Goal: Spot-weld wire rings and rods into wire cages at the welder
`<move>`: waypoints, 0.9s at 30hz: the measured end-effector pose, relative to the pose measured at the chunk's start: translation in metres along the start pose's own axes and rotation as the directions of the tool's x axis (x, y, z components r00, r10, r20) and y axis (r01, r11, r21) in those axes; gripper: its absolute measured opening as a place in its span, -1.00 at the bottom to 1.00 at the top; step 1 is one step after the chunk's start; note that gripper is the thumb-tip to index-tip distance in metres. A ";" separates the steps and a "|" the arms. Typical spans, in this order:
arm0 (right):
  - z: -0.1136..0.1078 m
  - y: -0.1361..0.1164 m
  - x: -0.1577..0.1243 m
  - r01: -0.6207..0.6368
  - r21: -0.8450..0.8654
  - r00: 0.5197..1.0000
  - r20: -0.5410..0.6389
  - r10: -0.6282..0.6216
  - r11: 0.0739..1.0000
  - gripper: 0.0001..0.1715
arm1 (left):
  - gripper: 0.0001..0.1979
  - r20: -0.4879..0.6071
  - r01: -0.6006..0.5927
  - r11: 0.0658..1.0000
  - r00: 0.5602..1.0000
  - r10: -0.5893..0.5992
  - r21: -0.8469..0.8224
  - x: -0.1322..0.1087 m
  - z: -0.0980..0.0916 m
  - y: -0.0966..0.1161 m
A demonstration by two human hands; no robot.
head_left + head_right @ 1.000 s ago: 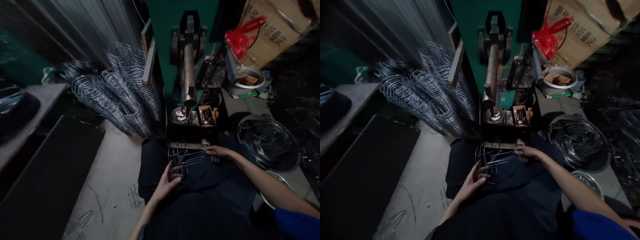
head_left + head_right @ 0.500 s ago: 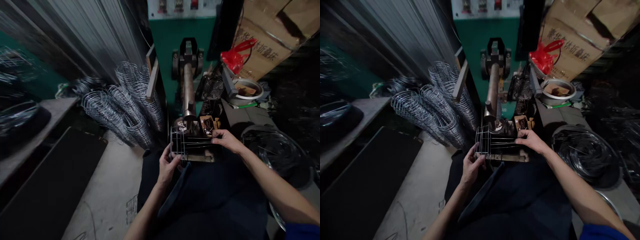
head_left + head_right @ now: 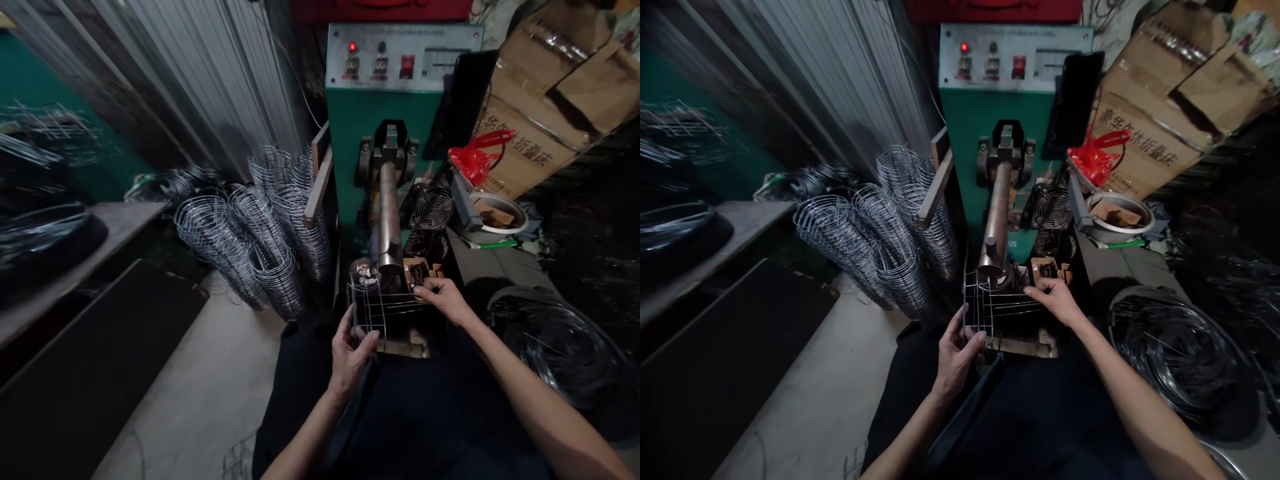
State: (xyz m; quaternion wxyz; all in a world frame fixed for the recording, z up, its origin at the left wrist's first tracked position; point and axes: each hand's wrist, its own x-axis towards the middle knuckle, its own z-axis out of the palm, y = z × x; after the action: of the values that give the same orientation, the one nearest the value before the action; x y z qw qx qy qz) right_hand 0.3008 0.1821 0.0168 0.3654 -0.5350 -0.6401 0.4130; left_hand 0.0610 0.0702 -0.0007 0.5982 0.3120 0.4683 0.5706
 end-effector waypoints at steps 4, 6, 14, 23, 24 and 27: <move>0.000 0.003 0.002 -0.007 -0.012 1.000 -0.010 0.007 1.000 -0.24 | -0.07 -0.023 0.013 1.000 1.000 -0.013 -0.002 0.002 0.002 -0.005; 0.000 0.004 0.003 -0.014 -0.013 1.000 -0.011 0.014 1.000 -0.24 | -0.06 -0.021 0.025 1.000 0.999 -0.025 -0.010 0.004 0.003 -0.008; -0.002 0.009 0.011 -0.005 -0.015 1.000 -0.027 0.005 1.000 -0.25 | -0.08 -0.009 -0.018 0.999 1.000 0.017 -0.030 0.011 0.006 -0.011; -0.007 0.007 0.018 0.001 -0.042 1.000 -0.030 -0.002 0.999 -0.30 | -0.16 0.015 -0.035 0.997 0.999 0.036 -0.074 0.021 0.004 -0.019; -0.008 0.008 0.016 0.017 -0.038 0.999 -0.035 -0.018 0.999 -0.32 | -0.17 0.019 -0.033 0.996 0.999 0.034 -0.079 0.022 0.004 -0.019; -0.010 0.012 0.005 0.124 0.000 0.985 -0.124 -0.123 0.992 -0.44 | -0.16 0.035 -0.026 0.998 0.999 0.028 -0.058 0.021 0.005 -0.016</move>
State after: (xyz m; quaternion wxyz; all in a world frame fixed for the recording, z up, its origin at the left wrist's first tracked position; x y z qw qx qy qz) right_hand 0.3132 0.1895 0.0097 0.4311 -0.5175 -0.6467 0.3581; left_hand 0.0697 0.0892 -0.0182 0.6075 0.3110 0.4365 0.5863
